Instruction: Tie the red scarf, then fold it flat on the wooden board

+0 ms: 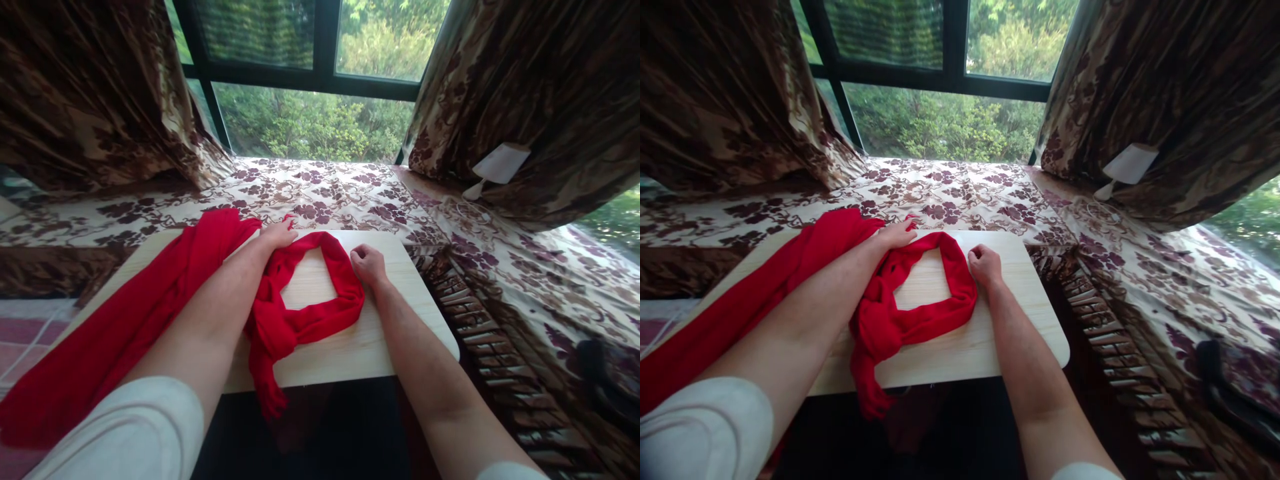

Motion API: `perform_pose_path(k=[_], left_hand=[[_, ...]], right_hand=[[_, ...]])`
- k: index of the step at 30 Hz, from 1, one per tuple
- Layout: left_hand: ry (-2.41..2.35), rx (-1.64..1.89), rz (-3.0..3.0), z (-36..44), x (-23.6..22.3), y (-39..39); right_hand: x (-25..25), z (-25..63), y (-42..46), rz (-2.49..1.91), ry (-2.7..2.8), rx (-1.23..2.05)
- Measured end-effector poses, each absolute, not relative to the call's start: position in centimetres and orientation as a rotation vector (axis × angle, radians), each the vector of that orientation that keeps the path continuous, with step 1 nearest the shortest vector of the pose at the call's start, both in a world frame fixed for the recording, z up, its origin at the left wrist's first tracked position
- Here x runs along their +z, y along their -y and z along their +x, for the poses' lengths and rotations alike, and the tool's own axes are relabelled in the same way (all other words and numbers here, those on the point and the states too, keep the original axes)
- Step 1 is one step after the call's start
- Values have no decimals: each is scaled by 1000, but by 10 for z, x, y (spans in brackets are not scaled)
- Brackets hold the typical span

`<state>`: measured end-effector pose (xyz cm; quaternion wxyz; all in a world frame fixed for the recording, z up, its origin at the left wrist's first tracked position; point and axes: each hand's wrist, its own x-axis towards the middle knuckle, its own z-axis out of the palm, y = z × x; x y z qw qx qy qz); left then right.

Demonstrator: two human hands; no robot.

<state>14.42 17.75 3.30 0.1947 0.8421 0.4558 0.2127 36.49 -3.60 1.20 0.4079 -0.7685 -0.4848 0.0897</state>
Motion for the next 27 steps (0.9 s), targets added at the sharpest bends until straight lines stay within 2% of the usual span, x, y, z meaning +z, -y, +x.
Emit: perform_pose_path(k=[3,7,16,23,27], left_hand=[[-1282,646,2293,134,40,-175],[-1222,971,1978,100,42,-145],[-1232,1228,1629,34,10,-63],[-1251,1251,1634,32,4,-66],[-1208,1280,1604,34,9,-62]], right_hand=[[11,366,35,-1920,1213,226],[8,369,32,-1890,1182,218],[11,374,34,-1811,1041,287],[11,363,47,-2030,1148,-16],[9,359,48,-1956,1299,-140]])
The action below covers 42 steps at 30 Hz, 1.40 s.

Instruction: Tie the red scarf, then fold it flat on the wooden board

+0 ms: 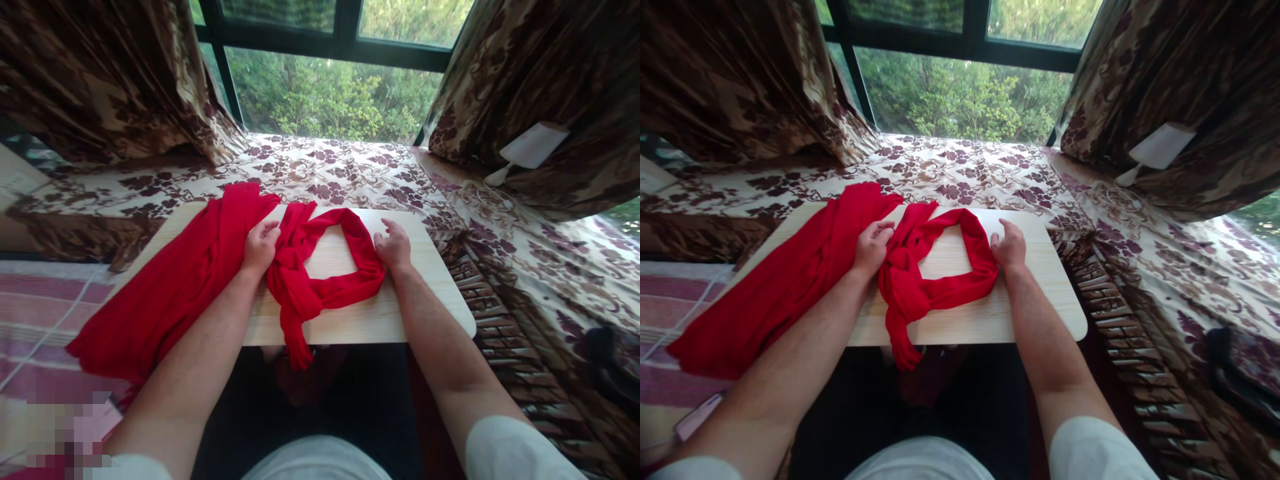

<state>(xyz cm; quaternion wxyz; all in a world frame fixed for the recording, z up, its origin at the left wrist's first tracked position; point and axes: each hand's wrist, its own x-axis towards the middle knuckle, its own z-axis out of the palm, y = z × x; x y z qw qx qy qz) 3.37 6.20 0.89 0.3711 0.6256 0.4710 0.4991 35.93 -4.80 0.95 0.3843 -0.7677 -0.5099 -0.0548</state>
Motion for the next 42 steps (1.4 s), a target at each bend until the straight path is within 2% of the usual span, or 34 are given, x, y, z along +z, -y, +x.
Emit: perform_pose_path(k=[18,35,39,42], left_hand=[[-1118,1140,1752,36,25,-44],[-1166,1113,1800,34,25,-45],[-1162,1106,1837,36,22,-48],[-1153,1119,1872,37,20,-50]], right_hand=[[10,366,47,-1899,1053,-2],[7,369,46,-1853,1053,-41],[21,361,47,-1758,1155,-199],[47,336,54,-1683,1248,-158]])
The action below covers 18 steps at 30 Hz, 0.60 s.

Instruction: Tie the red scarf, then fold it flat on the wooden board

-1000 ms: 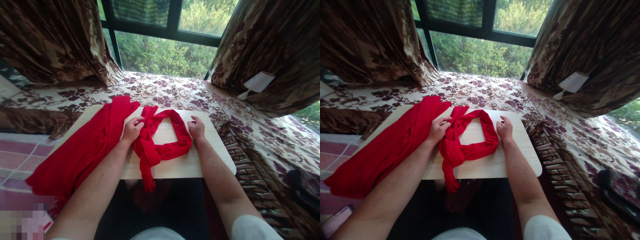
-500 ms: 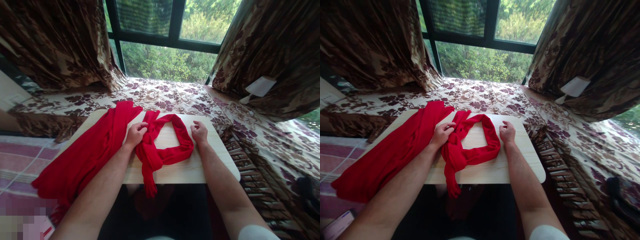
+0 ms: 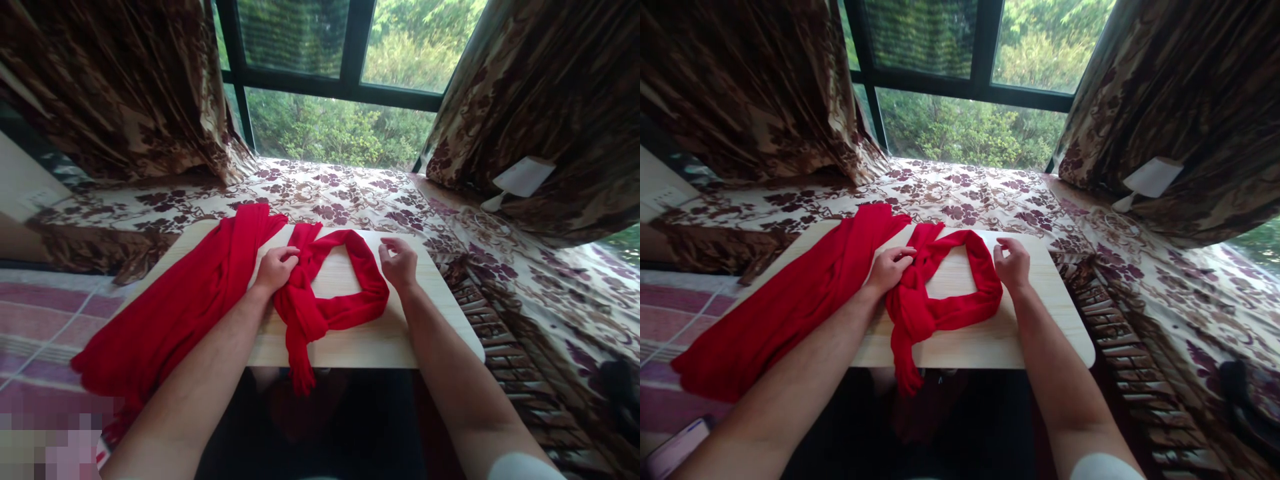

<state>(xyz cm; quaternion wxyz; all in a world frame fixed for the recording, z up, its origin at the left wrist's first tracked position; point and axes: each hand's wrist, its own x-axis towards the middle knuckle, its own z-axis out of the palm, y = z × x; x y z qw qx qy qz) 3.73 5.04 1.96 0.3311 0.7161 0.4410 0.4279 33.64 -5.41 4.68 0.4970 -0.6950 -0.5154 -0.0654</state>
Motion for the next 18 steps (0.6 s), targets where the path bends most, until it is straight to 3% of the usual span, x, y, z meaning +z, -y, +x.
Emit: perform_pose_path(k=[8,18], left_hand=[[-1157,1137,1866,38,21,-48],[-1158,1155,1854,38,24,-46]], right_hand=[[97,218,108,-1685,1899,411],[74,176,107,-1965,2163,448]])
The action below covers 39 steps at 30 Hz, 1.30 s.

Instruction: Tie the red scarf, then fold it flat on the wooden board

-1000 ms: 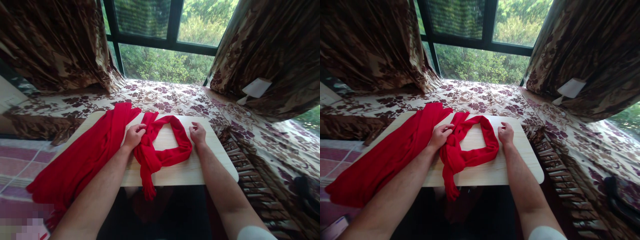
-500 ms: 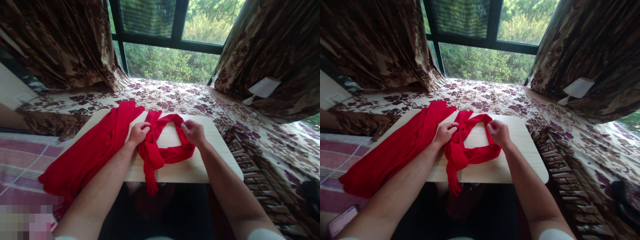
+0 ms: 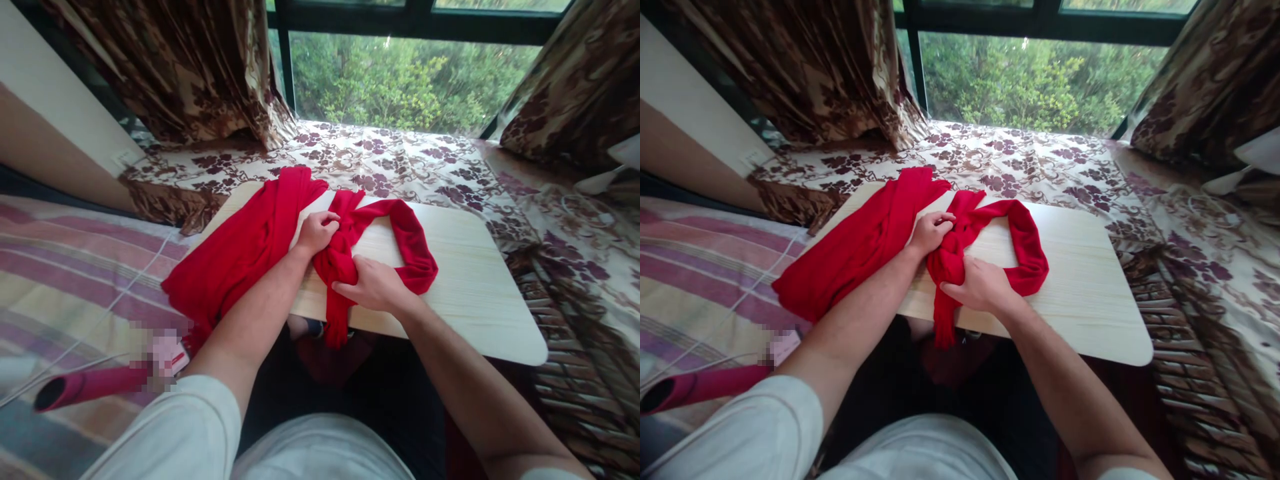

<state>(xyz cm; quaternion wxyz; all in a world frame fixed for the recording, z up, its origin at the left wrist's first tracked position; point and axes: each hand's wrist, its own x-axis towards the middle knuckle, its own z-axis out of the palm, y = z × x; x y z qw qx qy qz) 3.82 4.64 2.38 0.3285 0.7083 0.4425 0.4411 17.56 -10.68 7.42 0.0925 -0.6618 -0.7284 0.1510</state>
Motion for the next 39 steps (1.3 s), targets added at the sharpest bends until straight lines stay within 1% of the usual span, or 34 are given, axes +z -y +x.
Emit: perform_pose_path(k=[7,13,18,22,26,30,34,36,39], left_hand=[[-1156,1133,1817,38,26,-44],[-1192,1219,1788,36,22,-44],[-1251,1367,1879,35,52,-22],[-962,1177,1869,30,74,8],[-998,1097,1854,22,65,35],[-1013,1012,1861,18,49,51],[-983,945,1940,17,46,55],[-962,939,1970,16,46,54],[-993,938,2002,16,45,51]], right_hand=[[67,190,97,-1897,2033,706],[63,196,97,-1843,1893,813],[60,202,92,-1772,1820,923],[60,208,90,-1624,1681,1068],[57,214,90,-1477,1516,1200],[51,215,90,-1460,1444,1177],[52,212,92,-1487,1388,1138],[57,213,97,-1488,1440,1138],[68,218,107,-1441,1667,1153]])
